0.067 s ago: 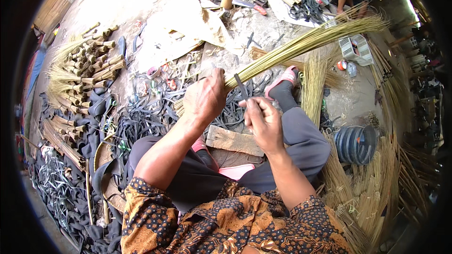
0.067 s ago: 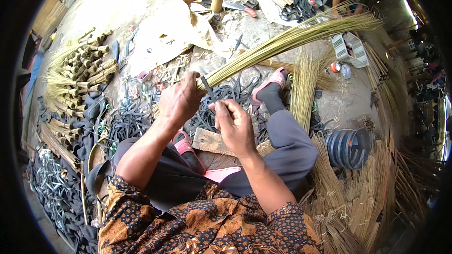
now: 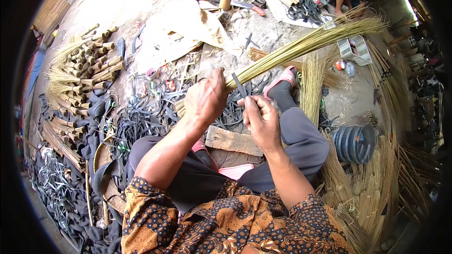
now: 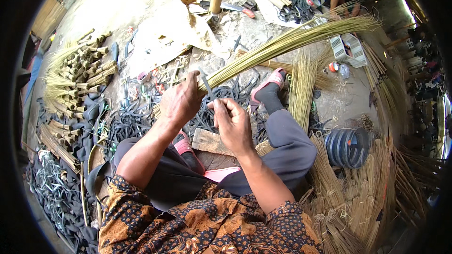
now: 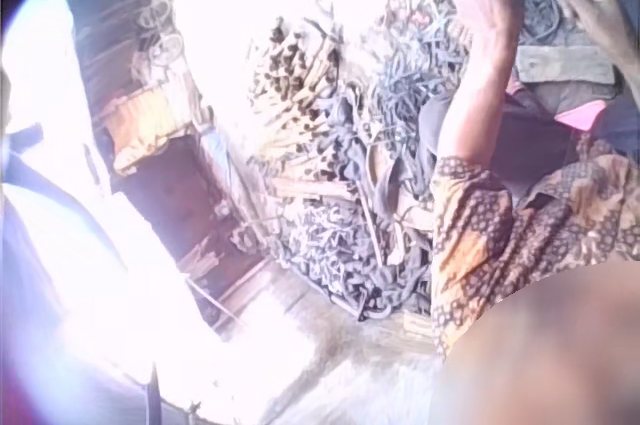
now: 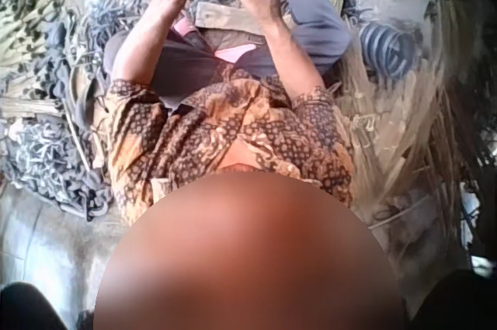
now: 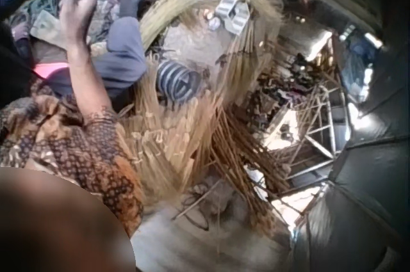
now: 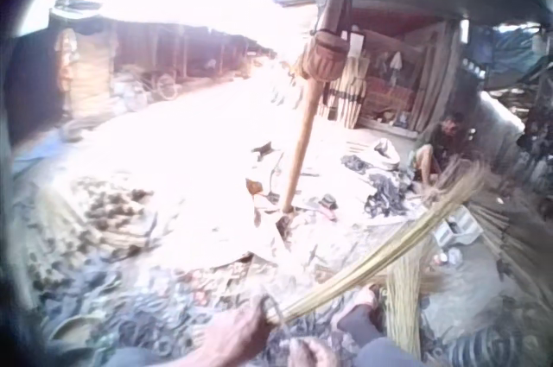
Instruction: The person gathers thin sticks, aligns them into a bundle, and ties them with a rubber band. The person repeats this process multiple times, placing each finished bundle aside.
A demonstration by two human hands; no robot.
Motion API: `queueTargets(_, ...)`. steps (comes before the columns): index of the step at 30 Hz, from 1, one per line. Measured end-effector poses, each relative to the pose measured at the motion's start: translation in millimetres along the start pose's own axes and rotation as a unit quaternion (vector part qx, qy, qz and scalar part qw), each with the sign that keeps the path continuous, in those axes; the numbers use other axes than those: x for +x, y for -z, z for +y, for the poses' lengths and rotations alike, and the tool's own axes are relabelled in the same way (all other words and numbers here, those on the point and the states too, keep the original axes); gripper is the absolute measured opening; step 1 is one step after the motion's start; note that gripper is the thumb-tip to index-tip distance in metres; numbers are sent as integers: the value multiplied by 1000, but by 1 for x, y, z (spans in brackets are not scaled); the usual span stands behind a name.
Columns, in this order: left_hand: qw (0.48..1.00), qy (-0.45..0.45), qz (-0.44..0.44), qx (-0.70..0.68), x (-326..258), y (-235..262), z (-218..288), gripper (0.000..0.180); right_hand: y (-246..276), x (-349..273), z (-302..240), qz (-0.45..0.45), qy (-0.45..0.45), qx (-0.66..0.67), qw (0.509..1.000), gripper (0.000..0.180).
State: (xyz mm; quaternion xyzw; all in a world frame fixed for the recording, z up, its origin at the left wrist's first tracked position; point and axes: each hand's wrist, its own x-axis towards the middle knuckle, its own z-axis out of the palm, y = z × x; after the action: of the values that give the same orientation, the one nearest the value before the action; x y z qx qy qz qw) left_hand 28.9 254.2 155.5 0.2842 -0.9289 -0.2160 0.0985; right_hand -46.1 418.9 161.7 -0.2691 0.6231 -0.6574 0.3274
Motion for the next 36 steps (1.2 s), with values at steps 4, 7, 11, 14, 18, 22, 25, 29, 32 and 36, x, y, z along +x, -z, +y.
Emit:
queueTargets(4, 1000, 2, -3, 3, -7, -4, 7, 71, -9, 5, 0, 58, -26, -40, 997, 28)
queueTargets(7, 1000, 0, -8, 15, -12, -3, 6, 71, -11, 5, -1, 49, -26, -66, 996, 27)
queueTargets(11, 999, -37, 13, -1, -17, -2, 2, 40, -16, 8, 0, 36, -38, -62, 997, 28)
queueTargets(14, 999, -41, 14, -32, -19, 3, -4, 25, -13, 3, 4, 11, -50, -57, 997, 28)
queueTargets(18, 995, -8, -53, -83, -20, 18, -13, 31, 13, -19, 11, -70, -50, -97, 992, 26)
queueTargets(22, 957, -18, -157, -242, -32, 28, -10, 35, 43, -26, 28, -69, 76, -344, 933, 21)
queueTargets(25, 886, -70, -244, -388, -44, 29, 2, 30, 53, -12, 35, -47, 204, -406, 890, 12)
queueTargets(29, 757, -68, -511, -401, -48, 29, 12, 39, 47, 6, 20, -95, 336, -396, 849, 18)
queueTargets(32, 639, -105, -619, -445, -58, 17, 29, 45, 36, 17, 2, -41, 302, -315, 899, 24)
queueTargets(36, 744, -199, -448, -455, -59, 6, 27, 34, 45, 27, -3, -33, 197, -374, 906, 24)
